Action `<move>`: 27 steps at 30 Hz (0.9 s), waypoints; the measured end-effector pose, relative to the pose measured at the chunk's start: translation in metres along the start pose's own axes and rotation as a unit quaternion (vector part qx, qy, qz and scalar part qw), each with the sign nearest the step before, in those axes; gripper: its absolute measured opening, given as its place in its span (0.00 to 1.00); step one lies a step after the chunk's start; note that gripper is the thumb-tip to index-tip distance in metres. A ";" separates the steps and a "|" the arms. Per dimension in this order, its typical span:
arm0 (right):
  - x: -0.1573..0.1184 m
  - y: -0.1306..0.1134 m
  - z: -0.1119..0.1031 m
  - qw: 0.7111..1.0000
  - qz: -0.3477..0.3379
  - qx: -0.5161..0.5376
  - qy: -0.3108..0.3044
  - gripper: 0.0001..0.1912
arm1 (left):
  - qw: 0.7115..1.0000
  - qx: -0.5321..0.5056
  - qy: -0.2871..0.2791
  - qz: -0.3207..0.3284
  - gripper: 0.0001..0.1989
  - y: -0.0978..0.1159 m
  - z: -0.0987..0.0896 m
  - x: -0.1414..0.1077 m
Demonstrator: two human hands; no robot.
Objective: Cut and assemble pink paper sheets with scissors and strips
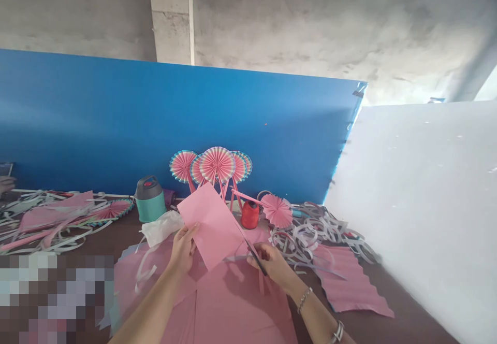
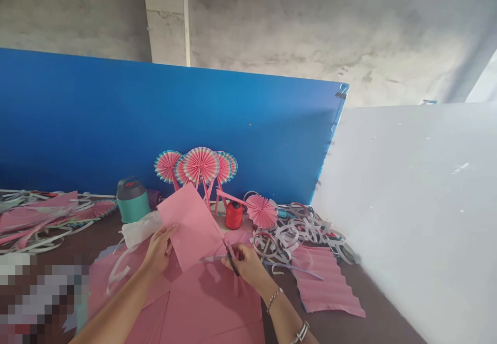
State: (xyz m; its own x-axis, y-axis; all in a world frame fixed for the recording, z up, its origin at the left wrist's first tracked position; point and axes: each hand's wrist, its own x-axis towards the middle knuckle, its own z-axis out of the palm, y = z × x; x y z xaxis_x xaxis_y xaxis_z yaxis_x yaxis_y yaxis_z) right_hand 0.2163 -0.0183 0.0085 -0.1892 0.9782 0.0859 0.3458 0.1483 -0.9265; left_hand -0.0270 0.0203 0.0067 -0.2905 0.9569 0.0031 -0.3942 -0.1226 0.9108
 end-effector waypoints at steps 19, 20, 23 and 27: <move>0.000 -0.002 -0.001 1.000 0.001 0.007 0.005 0.16 | 1.000 -0.015 -0.006 0.003 0.15 -0.001 0.000 0.000; 0.000 -0.003 -0.001 1.000 0.001 0.005 0.006 0.16 | 1.000 -0.015 -0.006 0.003 0.15 -0.001 0.000 0.001; -0.001 -0.006 -0.001 1.000 0.004 0.004 0.005 0.17 | 1.000 -0.015 -0.006 0.002 0.15 -0.002 -0.001 0.001; -0.002 -0.009 -0.001 1.000 0.008 0.005 0.008 0.16 | 1.000 -0.011 0.001 -0.003 0.15 0.000 0.000 0.000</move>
State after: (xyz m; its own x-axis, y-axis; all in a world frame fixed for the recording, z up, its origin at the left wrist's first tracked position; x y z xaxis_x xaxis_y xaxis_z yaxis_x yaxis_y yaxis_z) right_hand 0.2142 -0.0217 0.0174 -0.1684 0.9827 0.0773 0.3391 0.1314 -0.9315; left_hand -0.0272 0.0201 0.0070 -0.2901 0.9570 -0.0029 -0.4147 -0.1230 0.9016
